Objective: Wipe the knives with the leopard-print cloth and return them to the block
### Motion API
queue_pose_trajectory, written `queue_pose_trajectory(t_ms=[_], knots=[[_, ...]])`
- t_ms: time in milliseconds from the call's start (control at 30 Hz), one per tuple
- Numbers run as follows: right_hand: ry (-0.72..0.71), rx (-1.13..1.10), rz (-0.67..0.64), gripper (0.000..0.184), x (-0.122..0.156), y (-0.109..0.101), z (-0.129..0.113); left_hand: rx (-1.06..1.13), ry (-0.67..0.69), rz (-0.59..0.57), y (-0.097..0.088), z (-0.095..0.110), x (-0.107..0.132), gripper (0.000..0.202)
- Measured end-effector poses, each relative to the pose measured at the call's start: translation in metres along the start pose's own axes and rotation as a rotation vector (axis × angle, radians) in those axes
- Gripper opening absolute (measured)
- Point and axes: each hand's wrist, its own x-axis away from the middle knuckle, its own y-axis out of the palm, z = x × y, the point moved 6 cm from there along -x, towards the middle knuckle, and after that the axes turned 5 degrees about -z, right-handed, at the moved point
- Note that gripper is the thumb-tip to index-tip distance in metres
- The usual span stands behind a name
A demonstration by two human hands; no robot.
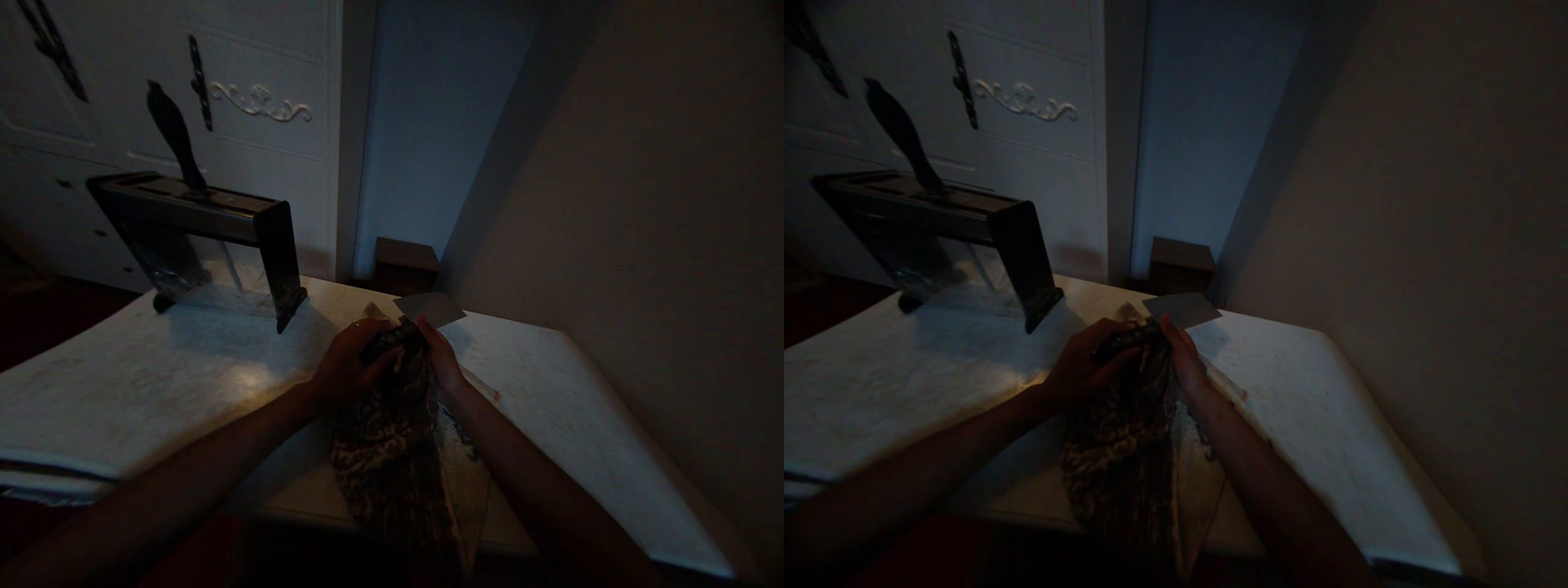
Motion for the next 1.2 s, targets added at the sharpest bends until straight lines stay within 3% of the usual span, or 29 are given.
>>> queue_pose_trajectory(t_ms=[633, 900, 1200], knots=[[0.022, -0.009, -0.015, 0.033, 0.001, 0.0027, -0.0001, 0.134, -0.058, -0.021, -0.0075, 0.0028, -0.006, 0.031], [0.011, 0.014, 0.034, 0.035, -0.0011, -0.003, 0.0011, 0.079, -0.055, -0.026, -0.0066, 0.0009, -0.0081, 0.03], [0.029, -0.021, -0.01, 0.034, 0.0005, 0.0028, 0.001, 0.212, -0.051, -0.056, -0.0061, 0.0025, -0.0081, 0.037]])
